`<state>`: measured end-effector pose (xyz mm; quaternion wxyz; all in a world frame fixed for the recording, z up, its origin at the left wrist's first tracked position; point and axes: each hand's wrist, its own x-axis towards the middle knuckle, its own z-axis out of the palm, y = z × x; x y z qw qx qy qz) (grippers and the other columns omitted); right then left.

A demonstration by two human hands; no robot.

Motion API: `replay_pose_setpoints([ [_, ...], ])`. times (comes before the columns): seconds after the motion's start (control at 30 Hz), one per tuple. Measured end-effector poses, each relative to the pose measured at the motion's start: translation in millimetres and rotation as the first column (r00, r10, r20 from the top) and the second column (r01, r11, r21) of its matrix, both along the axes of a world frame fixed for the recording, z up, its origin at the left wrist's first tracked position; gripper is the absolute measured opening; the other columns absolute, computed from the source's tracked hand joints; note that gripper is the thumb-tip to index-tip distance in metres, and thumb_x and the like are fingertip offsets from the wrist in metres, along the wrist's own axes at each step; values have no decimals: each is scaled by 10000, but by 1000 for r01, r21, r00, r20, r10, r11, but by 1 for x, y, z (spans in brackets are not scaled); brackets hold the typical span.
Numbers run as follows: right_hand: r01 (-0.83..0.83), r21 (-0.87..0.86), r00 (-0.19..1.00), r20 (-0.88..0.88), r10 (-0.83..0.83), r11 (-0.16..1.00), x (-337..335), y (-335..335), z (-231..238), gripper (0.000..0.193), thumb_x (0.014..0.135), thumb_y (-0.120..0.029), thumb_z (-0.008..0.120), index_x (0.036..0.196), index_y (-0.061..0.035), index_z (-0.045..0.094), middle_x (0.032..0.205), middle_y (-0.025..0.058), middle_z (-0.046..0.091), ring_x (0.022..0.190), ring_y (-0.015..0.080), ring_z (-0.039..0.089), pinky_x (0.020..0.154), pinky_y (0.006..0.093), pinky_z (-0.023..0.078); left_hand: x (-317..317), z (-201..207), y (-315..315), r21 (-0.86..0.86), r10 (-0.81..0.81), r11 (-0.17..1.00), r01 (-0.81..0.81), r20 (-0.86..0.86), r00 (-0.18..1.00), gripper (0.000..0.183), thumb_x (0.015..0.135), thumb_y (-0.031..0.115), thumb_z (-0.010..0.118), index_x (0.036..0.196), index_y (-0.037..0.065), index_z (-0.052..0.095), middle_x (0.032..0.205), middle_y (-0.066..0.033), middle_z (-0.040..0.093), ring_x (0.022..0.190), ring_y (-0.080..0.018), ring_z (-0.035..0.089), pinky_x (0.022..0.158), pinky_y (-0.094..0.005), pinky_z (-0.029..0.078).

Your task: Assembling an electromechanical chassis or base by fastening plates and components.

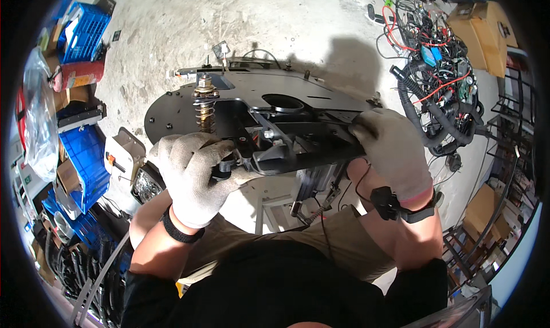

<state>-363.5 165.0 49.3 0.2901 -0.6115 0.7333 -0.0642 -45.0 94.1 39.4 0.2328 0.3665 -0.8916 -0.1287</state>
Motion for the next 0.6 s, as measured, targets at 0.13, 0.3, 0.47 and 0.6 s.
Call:
replay_pose_setpoints([
  [0.13, -127, -199, 984, -147, 98, 972, 5, -7, 16, 99, 835, -172, 750, 861, -82, 719, 796, 124, 666, 854, 317, 681, 809, 438, 533, 3, -2, 2, -9, 31, 999, -31, 20, 999, 483, 641, 409, 932, 906, 74, 706, 973, -94, 652, 924, -308, 562, 833, -444, 423],
  [0.3, -115, -117, 978, -185, 93, 986, 10, 5, 22, 79, 868, -156, 715, 884, -80, 708, 870, 107, 679, 862, 323, 674, 787, 436, 531, 8, -8, 6, 6, 53, 999, -53, 6, 999, 493, 651, 433, 926, 943, 94, 721, 998, -84, 665, 949, -305, 573, 862, -441, 425],
  [0.47, -76, -72, 979, -192, 61, 994, 8, 7, 20, 64, 878, -131, 699, 903, -72, 702, 886, 110, 668, 873, 343, 669, 778, 440, 535, 16, -16, 10, 34, 80, 996, -79, -23, 997, 491, 672, 430, 915, 1005, 119, 733, 1029, -74, 668, 974, -306, 573, 889, -455, 419],
  [0.6, -141, -191, 974, -200, 102, 971, 5, 3, 31, 56, 875, -117, 698, 907, -73, 686, 854, 116, 661, 786, 351, 663, 707, 446, 524, 18, -15, 10, 13, 47, 999, -47, 4, 999, 447, 739, 441, 881, 1020, 122, 743, 1005, -73, 671, 973, -309, 578, 877, -463, 429],
])
